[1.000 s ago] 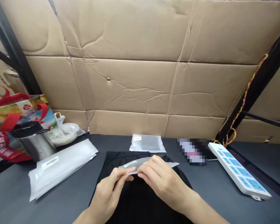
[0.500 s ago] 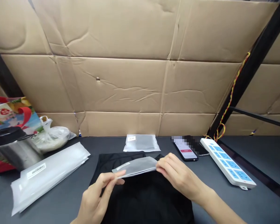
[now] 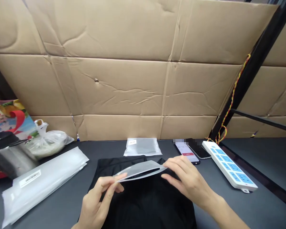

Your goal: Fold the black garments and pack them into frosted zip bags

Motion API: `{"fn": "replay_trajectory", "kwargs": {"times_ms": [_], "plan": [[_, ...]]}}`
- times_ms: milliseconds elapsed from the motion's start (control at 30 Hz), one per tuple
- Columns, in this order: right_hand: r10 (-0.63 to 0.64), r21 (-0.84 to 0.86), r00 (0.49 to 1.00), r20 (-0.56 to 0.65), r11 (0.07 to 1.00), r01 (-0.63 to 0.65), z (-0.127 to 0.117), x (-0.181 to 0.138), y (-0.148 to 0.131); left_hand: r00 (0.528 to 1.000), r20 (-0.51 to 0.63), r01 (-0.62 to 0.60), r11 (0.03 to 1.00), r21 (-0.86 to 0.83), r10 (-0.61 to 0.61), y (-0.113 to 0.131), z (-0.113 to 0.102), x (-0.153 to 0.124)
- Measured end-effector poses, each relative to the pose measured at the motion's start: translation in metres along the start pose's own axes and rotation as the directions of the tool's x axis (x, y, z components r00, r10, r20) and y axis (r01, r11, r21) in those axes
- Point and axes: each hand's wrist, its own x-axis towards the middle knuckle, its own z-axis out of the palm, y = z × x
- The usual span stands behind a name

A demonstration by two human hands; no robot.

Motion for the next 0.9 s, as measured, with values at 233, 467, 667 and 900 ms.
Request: {"fn": "replay_trajectory", "kwargs": {"times_ms": [233,467,667,900], "plan": [[0.019,0.141,0.996,0.088,0.989,-0.031,0.008,0.011,-0.040,0.997,0.071,-0.043,0.998,0.046,0.039,0.006,-0.003,0.000],[0.107,-0.022,0.977,0.185,0.994,-0.105,0.031,0.018,-0.061,0.979,0.183,-0.074,0.995,-0.066,0.085,0.012,0.002,-0.011],[0.216,-0.097,0.971,0.103,0.974,-0.206,0.042,0.022,-0.060,0.642,0.366,0.766,0.566,-0.304,-0.673,0.009,-0.016,-0.002],[0.019,0.076,0.998,0.061,0.997,-0.024,0.041,0.020,-0.070,0.448,0.594,0.810,0.022,-0.586,-0.669,0.006,-0.002,0.028]]}}
